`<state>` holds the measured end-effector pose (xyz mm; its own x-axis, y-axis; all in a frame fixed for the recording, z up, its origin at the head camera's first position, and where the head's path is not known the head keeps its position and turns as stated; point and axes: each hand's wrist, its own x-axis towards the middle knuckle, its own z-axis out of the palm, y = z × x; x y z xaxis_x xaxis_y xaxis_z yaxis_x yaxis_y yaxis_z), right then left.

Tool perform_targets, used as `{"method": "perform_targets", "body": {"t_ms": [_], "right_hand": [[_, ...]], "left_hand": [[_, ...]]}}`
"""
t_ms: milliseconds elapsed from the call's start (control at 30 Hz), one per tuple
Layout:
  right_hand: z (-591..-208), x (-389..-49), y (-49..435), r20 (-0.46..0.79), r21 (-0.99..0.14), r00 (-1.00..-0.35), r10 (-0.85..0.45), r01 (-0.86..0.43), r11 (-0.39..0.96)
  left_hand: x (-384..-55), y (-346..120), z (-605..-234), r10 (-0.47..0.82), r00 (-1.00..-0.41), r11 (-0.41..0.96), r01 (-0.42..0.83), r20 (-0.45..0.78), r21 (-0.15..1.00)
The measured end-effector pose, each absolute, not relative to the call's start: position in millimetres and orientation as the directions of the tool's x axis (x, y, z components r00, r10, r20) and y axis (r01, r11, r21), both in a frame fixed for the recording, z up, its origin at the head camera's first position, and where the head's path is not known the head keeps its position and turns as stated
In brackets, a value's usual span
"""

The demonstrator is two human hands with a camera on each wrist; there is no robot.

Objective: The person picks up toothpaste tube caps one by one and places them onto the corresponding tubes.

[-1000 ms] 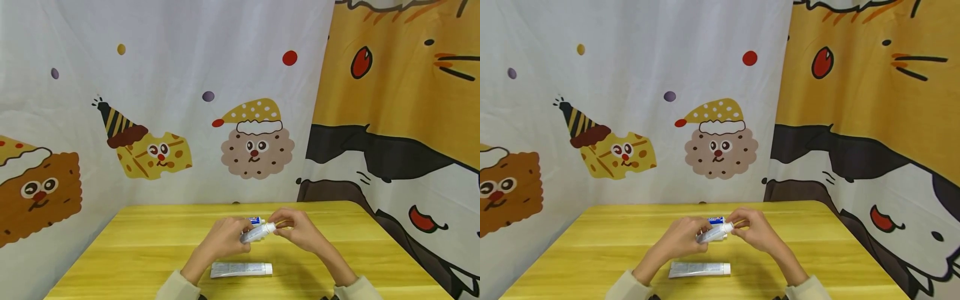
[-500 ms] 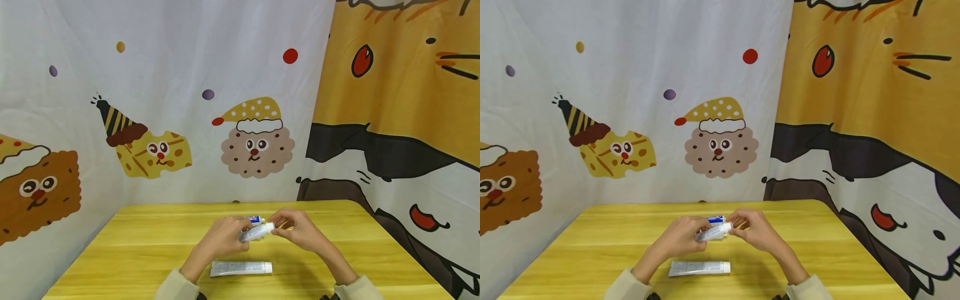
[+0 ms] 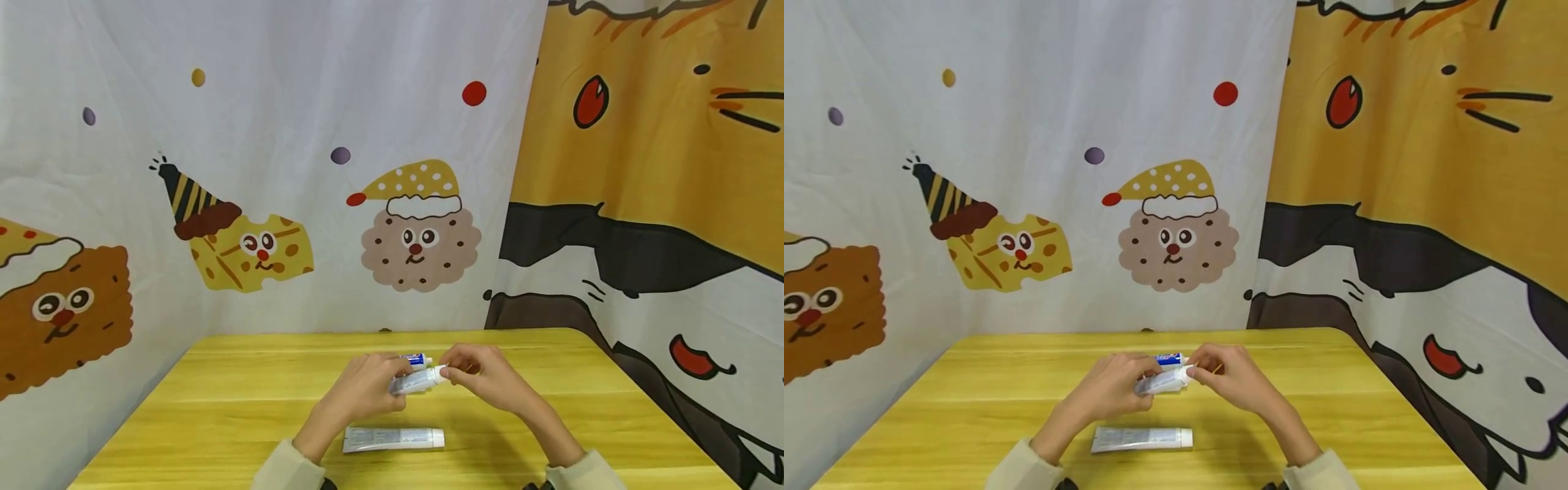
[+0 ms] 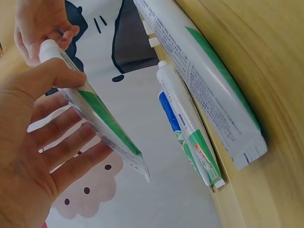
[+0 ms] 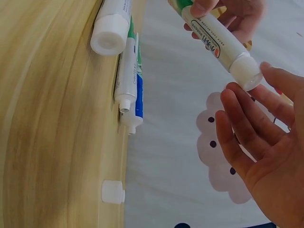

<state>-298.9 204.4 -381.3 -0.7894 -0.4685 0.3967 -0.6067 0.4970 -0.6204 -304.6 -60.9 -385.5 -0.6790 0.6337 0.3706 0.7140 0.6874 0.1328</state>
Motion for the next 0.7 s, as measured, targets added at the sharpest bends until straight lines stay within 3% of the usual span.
{"method": "perform_targets", "body": {"t_ms": [200, 467, 700], "right_hand": [[-383.5, -301.3, 205.6, 0.414, -0.588, -0.766, -0.491, -0.637, 0.498], [-381.2, -299.2, 205.9, 0.382, -0.618, -0.815, -0.436, -0.576, 0.535], [-383.5, -300.5, 207.4, 0.491, -0.533, -0.685, -0.538, -0.725, 0.436]], "left_hand": [[-303.3, -61.3, -384.3, 0.637, -0.676, 0.685, 0.717, 0.369, 0.131], [-303.7, -60.0, -385.2, 0.638, -0.678, 0.689, 0.714, 0.365, 0.121], [-303.4, -59.7, -385.6, 0.632, -0.686, 0.695, 0.707, 0.36, 0.127]]}}
